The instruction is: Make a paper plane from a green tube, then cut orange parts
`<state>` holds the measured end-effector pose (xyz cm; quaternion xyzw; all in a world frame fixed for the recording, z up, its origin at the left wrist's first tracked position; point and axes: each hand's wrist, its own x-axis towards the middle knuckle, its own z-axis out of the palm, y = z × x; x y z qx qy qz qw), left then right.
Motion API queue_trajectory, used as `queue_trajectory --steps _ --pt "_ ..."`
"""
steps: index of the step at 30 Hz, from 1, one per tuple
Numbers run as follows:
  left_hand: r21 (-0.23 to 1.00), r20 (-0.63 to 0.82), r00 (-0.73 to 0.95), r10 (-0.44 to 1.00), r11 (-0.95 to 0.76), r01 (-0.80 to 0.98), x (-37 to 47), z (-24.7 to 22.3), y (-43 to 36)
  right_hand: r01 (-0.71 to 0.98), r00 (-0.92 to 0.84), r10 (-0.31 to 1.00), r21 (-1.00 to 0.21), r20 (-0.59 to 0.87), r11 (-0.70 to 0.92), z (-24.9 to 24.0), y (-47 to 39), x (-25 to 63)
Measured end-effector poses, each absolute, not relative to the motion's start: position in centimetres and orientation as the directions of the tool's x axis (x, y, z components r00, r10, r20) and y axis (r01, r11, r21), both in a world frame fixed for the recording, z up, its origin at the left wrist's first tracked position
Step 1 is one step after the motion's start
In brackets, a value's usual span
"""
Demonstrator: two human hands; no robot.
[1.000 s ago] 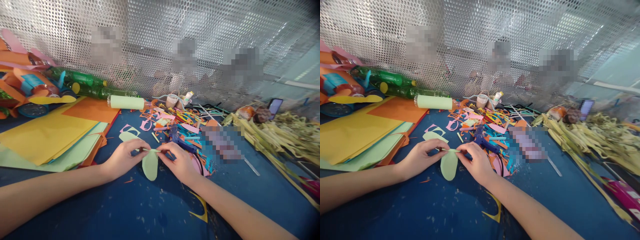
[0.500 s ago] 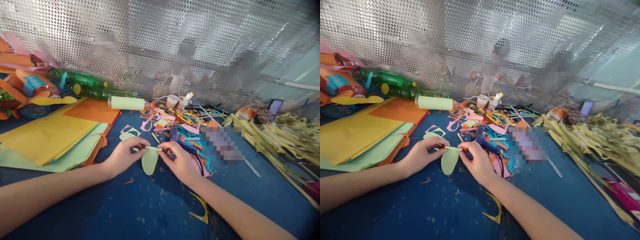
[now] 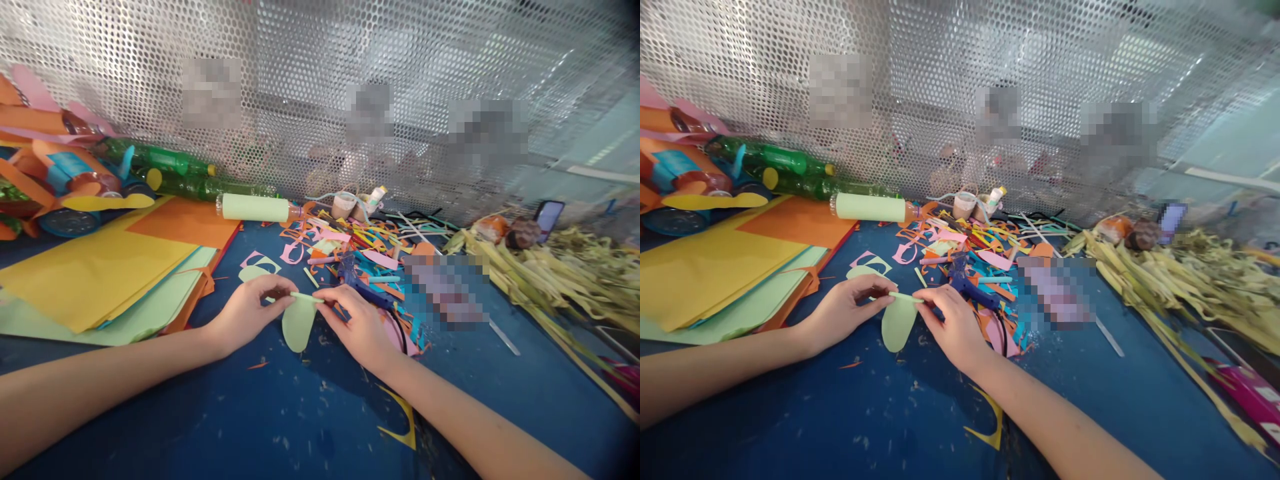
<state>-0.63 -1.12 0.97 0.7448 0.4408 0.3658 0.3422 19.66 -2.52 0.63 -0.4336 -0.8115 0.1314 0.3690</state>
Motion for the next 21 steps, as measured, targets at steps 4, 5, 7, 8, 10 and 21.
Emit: queue_trajectory --steps 4,5,7,8,10,21 --pt "0.825 0.283 0.321 0.904 -0.400 0.399 -0.8 0.9 -0.8 0.619 -0.312 0.822 -0.554 0.477 0.557 0.5 -2.5 19.7" --pt "0.817 0.303 0.307 0.902 -0.412 0.403 -1.0 1.0 -0.6 0.624 -0.286 0.834 -0.569 0.471 0.536 0.5 -2.5 19.8" --pt "0.781 0.349 0.279 0.894 -0.443 0.440 -1.5 1.3 0.2 0.625 -0.251 0.854 -0.598 0.455 0.502 0.5 -2.4 19.8" --pt "0.747 0.377 0.274 0.885 -0.466 0.475 -1.8 1.5 0.6 0.622 -0.253 0.858 -0.604 0.448 0.498 0.4 -2.4 19.8" --pt "0.646 0.421 0.297 0.857 -0.513 0.565 -2.5 2.0 1.5 0.630 -0.275 0.856 -0.591 0.437 0.504 0.3 -2.3 19.9" --pt "0.252 0.299 0.585 0.753 -0.654 0.713 -3.3 1.0 2.6 0.645 -0.466 0.789 -0.456 0.401 0.613 0.0 -1.9 19.7"
